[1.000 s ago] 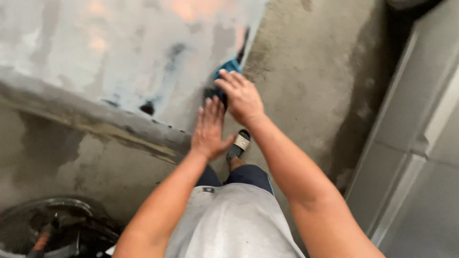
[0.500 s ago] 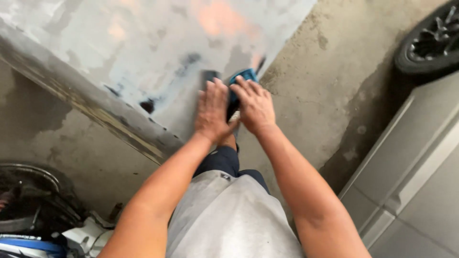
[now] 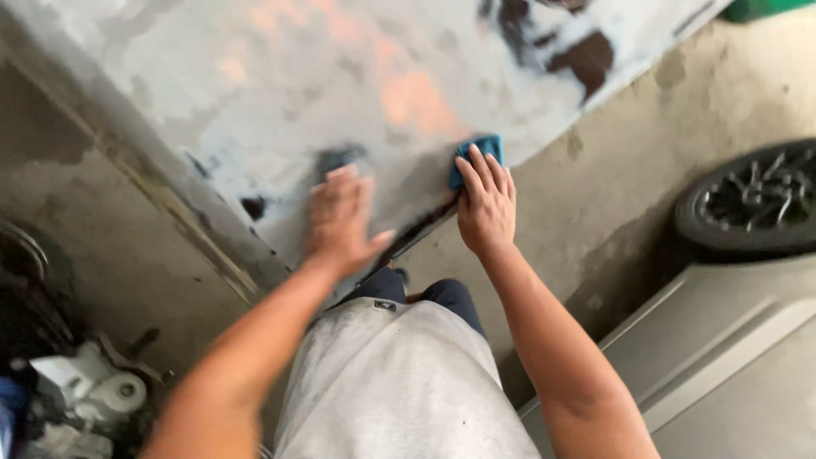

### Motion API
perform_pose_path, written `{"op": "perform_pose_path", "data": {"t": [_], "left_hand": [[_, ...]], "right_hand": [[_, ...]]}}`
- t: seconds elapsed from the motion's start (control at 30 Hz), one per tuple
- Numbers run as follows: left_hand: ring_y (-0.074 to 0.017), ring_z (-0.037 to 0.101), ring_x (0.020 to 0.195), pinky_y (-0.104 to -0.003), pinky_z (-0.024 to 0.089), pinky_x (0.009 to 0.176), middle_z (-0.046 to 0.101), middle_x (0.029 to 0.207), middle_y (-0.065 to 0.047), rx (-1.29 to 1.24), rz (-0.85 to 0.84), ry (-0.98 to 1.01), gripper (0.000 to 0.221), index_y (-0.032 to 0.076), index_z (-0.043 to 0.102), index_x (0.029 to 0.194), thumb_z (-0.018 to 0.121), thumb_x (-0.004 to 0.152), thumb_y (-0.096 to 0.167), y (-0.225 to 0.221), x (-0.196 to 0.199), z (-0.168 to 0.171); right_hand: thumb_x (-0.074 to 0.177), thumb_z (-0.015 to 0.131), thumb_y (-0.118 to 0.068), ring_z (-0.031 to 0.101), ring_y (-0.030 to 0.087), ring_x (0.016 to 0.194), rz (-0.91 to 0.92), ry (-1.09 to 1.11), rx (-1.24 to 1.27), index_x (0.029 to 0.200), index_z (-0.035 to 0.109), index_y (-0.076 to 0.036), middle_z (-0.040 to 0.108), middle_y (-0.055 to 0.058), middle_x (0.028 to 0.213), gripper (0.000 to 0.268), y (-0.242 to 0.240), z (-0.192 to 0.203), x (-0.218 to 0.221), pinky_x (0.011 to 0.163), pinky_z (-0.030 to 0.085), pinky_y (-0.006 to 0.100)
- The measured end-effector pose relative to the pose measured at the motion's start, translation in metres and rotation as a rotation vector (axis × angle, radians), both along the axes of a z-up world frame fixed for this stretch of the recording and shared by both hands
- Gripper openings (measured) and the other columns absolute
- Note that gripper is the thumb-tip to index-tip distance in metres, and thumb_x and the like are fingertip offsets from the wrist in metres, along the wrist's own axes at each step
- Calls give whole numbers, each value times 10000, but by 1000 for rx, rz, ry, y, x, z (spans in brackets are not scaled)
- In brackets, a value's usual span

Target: The person scrubs a white car door with a black sponge in their left hand and wipes the surface with a blue cloth in their right hand. They work around the fuel cap and door handle, repeatedly scrubbing and wiping the panel to remove dirt.

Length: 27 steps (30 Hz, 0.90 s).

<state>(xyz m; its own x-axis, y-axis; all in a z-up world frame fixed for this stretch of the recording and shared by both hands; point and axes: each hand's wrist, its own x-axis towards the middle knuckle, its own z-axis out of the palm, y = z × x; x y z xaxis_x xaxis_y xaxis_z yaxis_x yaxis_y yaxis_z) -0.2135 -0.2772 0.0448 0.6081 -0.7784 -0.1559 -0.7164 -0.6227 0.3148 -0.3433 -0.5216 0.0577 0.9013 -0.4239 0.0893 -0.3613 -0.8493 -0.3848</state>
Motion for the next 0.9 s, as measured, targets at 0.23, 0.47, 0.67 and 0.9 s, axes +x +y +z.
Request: {"op": "perform_pose_path", "data": {"t": [0.23, 0.47, 0.67, 0.9], "left_hand": [[-296, 52, 1619, -517, 65, 1293, 90, 1748, -135, -56, -220, 136, 946, 80, 215, 1659, 504, 966, 654, 26, -53, -3], [-370, 90, 1598, -593, 77, 1264, 113, 1731, -178, 30, 528, 28, 957, 68, 220, 1651, 515, 947, 646, 59, -62, 3], [-449, 134, 1568, -629, 112, 1249, 158, 1697, -222, -316, 676, -100, 993, 115, 276, 1633, 596, 877, 674, -123, -103, 1], [-434, 132, 1608, -568, 135, 1306, 166, 1725, -234, -258, 1012, -119, 979, 59, 239, 1664, 582, 948, 633, -46, -184, -45]], "right_hand": [[967, 602, -135, 413, 304, 1477, 169, 111, -6, 1462, 562, -190, 478, 50, 1598, 499, -35, 19, 7, 1233, 242, 554], [1000, 574, -147, 340, 360, 1537, 402, 66, 18, 1523, 522, -181, 402, 113, 1664, 526, -109, 5, 36, 1265, 212, 552], [1013, 583, -276, 231, 377, 1554, 598, 208, -10, 1577, 426, -178, 276, 132, 1691, 593, -153, 19, 60, 1241, 148, 585], [996, 582, -344, 181, 416, 1554, 742, 230, -3, 1613, 366, -167, 229, 163, 1701, 677, -177, 13, 53, 1235, 126, 601]]}}
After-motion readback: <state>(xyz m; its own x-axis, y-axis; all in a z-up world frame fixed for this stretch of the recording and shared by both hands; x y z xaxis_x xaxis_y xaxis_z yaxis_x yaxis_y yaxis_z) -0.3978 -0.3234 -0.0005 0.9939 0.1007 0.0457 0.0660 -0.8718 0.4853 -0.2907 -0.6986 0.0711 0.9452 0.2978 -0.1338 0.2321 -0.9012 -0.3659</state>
